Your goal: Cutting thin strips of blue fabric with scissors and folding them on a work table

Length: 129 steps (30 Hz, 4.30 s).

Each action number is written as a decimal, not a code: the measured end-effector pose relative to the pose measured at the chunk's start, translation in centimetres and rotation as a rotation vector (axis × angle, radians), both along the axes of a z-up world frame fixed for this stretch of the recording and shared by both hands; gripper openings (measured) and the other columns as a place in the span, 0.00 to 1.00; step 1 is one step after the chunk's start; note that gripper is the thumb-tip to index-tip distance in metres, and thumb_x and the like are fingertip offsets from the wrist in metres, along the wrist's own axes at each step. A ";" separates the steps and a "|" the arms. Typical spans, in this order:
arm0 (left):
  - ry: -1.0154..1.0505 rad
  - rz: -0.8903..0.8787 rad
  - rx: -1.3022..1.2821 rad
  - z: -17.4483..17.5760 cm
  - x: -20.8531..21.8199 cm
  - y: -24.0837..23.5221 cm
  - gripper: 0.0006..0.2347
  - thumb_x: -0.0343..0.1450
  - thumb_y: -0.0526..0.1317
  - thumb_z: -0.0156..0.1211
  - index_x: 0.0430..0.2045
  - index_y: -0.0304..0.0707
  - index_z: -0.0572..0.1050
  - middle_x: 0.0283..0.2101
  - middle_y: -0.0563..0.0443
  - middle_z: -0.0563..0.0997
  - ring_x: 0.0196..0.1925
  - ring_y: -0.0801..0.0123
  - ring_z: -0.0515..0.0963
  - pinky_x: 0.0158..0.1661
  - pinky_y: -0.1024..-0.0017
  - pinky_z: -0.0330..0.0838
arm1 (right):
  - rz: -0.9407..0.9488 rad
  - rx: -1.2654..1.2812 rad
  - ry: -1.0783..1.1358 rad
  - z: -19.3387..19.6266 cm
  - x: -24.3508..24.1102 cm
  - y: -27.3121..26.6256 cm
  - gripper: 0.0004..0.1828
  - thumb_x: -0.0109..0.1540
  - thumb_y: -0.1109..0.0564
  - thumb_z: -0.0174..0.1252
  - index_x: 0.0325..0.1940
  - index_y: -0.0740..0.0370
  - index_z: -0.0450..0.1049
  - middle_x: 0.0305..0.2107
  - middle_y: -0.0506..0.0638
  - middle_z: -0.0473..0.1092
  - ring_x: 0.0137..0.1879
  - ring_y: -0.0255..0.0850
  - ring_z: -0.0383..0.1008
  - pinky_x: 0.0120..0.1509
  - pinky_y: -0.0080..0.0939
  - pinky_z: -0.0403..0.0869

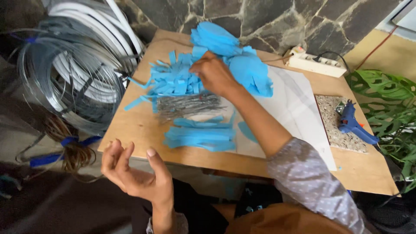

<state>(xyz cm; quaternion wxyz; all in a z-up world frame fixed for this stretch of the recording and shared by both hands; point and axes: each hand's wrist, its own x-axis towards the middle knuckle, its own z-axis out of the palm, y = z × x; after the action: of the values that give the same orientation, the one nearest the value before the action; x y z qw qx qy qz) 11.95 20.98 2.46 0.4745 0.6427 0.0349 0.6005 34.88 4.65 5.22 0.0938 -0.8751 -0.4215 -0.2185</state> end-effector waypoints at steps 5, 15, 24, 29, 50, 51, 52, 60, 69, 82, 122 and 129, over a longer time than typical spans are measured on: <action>0.021 -0.045 -0.023 -0.4 0.5 0.3 0.07 0.69 0.30 0.50 0.39 0.28 0.65 0.45 0.37 0.63 0.51 0.51 0.66 0.56 0.56 0.63 | -0.112 -0.162 0.038 -1.3 2.2 1.6 0.33 0.40 0.79 0.50 0.46 0.60 0.73 0.35 0.60 0.68 0.47 0.52 0.65 0.35 0.52 0.70; 0.036 -0.038 0.003 -1.2 1.0 -0.3 0.06 0.70 0.29 0.50 0.39 0.27 0.65 0.44 0.37 0.65 0.50 0.51 0.67 0.55 0.55 0.65 | -0.121 -0.280 -0.080 -3.4 4.3 1.6 0.22 0.43 0.70 0.61 0.40 0.56 0.76 0.29 0.55 0.61 0.41 0.54 0.61 0.40 0.48 0.57; 0.006 -0.062 0.040 -1.5 1.6 -1.1 0.06 0.69 0.28 0.50 0.37 0.26 0.65 0.42 0.36 0.65 0.48 0.49 0.68 0.54 0.55 0.66 | -0.142 0.046 -0.049 -2.6 4.3 0.7 0.04 0.52 0.57 0.58 0.30 0.47 0.77 0.28 0.54 0.66 0.31 0.50 0.68 0.31 0.55 0.68; 0.012 -0.075 0.042 -1.3 1.6 -1.5 0.06 0.68 0.28 0.50 0.36 0.26 0.65 0.41 0.36 0.66 0.47 0.49 0.68 0.55 0.56 0.65 | -0.157 0.139 0.072 -1.7 3.9 0.3 0.01 0.49 0.53 0.63 0.22 0.46 0.78 0.22 0.49 0.71 0.27 0.48 0.71 0.24 0.50 0.67; 0.410 -1.416 -0.521 -0.1 -1.6 -7.8 0.15 0.65 0.42 0.51 0.34 0.24 0.75 0.31 0.40 0.79 0.28 0.66 0.76 0.30 0.73 0.75 | -0.167 0.597 0.016 6.8 -20.6 -5.7 0.11 0.60 0.52 0.49 0.35 0.59 0.75 0.27 0.45 0.73 0.33 0.33 0.70 0.39 0.32 0.65; 0.354 -1.506 -0.483 0.0 -1.8 -8.7 0.15 0.66 0.43 0.50 0.36 0.25 0.74 0.33 0.40 0.78 0.27 0.66 0.75 0.27 0.74 0.71 | -0.300 0.255 -0.201 5.3 -23.4 -7.2 0.10 0.61 0.52 0.47 0.35 0.55 0.72 0.26 0.43 0.71 0.31 0.34 0.69 0.34 0.33 0.65; 0.298 -1.598 -0.440 0.1 -2.0 -9.7 0.16 0.67 0.43 0.49 0.39 0.26 0.73 0.35 0.39 0.78 0.25 0.66 0.75 0.25 0.76 0.67 | -0.428 -0.093 -0.413 3.9 -26.3 -8.8 0.09 0.62 0.51 0.44 0.36 0.51 0.70 0.24 0.41 0.69 0.28 0.34 0.68 0.28 0.33 0.64; 0.693 -1.676 -0.276 1.0 -6.6 -17.3 0.08 0.63 0.39 0.55 0.23 0.31 0.78 0.23 0.47 0.80 0.18 0.80 0.68 0.19 0.82 0.60 | -0.196 0.350 -0.346 1.1 -38.6 -12.3 0.04 0.53 0.63 0.54 0.27 0.69 0.71 0.28 0.56 0.71 0.33 0.43 0.75 0.41 0.32 0.78; 0.771 -1.684 -0.226 -0.4 -10.2 -24.2 0.07 0.63 0.40 0.57 0.19 0.36 0.77 0.20 0.53 0.78 0.19 0.79 0.69 0.23 0.78 0.62 | -0.392 0.398 -0.382 -3.1 -44.7 -16.5 0.03 0.54 0.63 0.54 0.29 0.66 0.71 0.28 0.53 0.72 0.32 0.40 0.74 0.41 0.31 0.76; 0.699 -1.614 -0.337 -2.4 -9.8 -25.6 0.07 0.63 0.38 0.57 0.28 0.34 0.74 0.27 0.46 0.78 0.33 0.64 0.79 0.37 0.68 0.75 | -0.655 0.658 -0.222 -10.1 -49.5 -15.7 0.05 0.52 0.58 0.55 0.20 0.55 0.72 0.22 0.44 0.69 0.26 0.35 0.66 0.33 0.30 0.68; 0.589 -1.707 -0.294 -2.4 -13.5 -23.6 0.04 0.64 0.37 0.57 0.20 0.37 0.74 0.25 0.55 0.75 0.29 0.74 0.73 0.30 0.72 0.67 | -0.231 1.568 0.556 -12.5 -49.5 -17.6 0.53 0.42 0.36 0.70 0.59 0.59 0.51 0.35 0.55 0.63 0.35 0.39 0.65 0.33 0.35 0.70; 0.625 -1.735 -0.285 -2.6 -13.9 -23.5 0.04 0.64 0.37 0.57 0.20 0.37 0.74 0.26 0.53 0.75 0.30 0.74 0.73 0.31 0.73 0.66 | -0.194 1.572 0.592 -11.3 -48.6 -16.7 0.48 0.46 0.37 0.69 0.58 0.60 0.52 0.33 0.55 0.63 0.32 0.39 0.63 0.32 0.34 0.64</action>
<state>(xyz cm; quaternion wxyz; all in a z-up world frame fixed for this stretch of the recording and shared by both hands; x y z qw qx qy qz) -1.92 -2.51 -0.18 0.8006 0.5121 -0.2578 -0.1742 -13.70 -12.01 -6.09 0.7626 -0.6088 -0.0279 -0.2168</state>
